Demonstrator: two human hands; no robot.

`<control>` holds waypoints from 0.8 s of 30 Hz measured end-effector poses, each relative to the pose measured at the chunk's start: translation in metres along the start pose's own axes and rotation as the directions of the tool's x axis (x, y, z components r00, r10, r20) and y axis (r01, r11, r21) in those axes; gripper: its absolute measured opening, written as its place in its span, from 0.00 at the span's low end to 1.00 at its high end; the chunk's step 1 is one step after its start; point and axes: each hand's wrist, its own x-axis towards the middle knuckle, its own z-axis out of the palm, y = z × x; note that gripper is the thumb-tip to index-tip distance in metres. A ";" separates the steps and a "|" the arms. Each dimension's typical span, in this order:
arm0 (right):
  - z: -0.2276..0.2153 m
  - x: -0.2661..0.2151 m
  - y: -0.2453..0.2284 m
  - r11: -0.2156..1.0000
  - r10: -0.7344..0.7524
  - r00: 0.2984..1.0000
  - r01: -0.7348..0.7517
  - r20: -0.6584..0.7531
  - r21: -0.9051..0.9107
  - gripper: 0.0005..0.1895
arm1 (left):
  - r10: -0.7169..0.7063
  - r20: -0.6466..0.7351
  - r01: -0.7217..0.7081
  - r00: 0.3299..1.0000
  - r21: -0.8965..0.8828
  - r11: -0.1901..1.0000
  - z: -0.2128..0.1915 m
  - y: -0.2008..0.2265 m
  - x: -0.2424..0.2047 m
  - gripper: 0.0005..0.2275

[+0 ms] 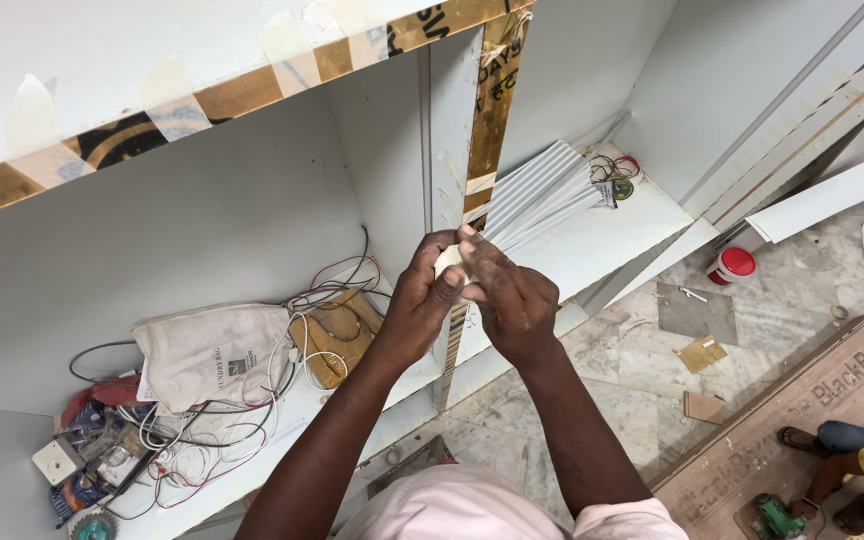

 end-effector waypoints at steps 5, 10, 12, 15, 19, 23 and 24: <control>0.009 0.006 0.059 0.736 0.536 0.831 -0.375 -0.148 0.563 0.16 | -0.133 0.054 0.141 0.990 -0.218 0.966 0.010 0.003 -0.001 0.21; 0.035 0.039 0.125 0.418 0.579 0.759 -0.591 0.298 0.690 0.15 | -0.108 -0.018 0.097 0.994 -0.325 0.941 0.013 -0.002 0.001 0.14; 0.051 0.034 0.132 0.253 0.571 0.726 -0.599 0.383 0.759 0.14 | -0.137 -0.050 0.110 0.989 -0.358 0.927 0.014 -0.006 0.002 0.13; 0.064 0.032 0.140 0.292 0.562 0.769 -0.528 0.304 0.797 0.11 | -0.130 -0.158 0.100 0.979 -0.184 0.978 0.015 -0.008 0.010 0.12; 0.062 0.035 0.137 0.247 0.569 0.752 -0.543 0.334 0.802 0.11 | 0.122 -0.334 -0.040 0.935 0.241 0.970 0.018 -0.002 0.034 0.15; 0.061 0.037 0.130 0.307 0.538 0.797 -0.488 0.274 0.817 0.07 | 0.205 -0.311 -0.068 0.928 0.400 0.914 0.022 0.002 0.052 0.30; 0.061 0.038 0.130 0.334 0.541 0.804 -0.474 0.246 0.815 0.05 | 0.192 -0.283 -0.051 0.940 0.440 0.897 0.024 0.002 0.053 0.33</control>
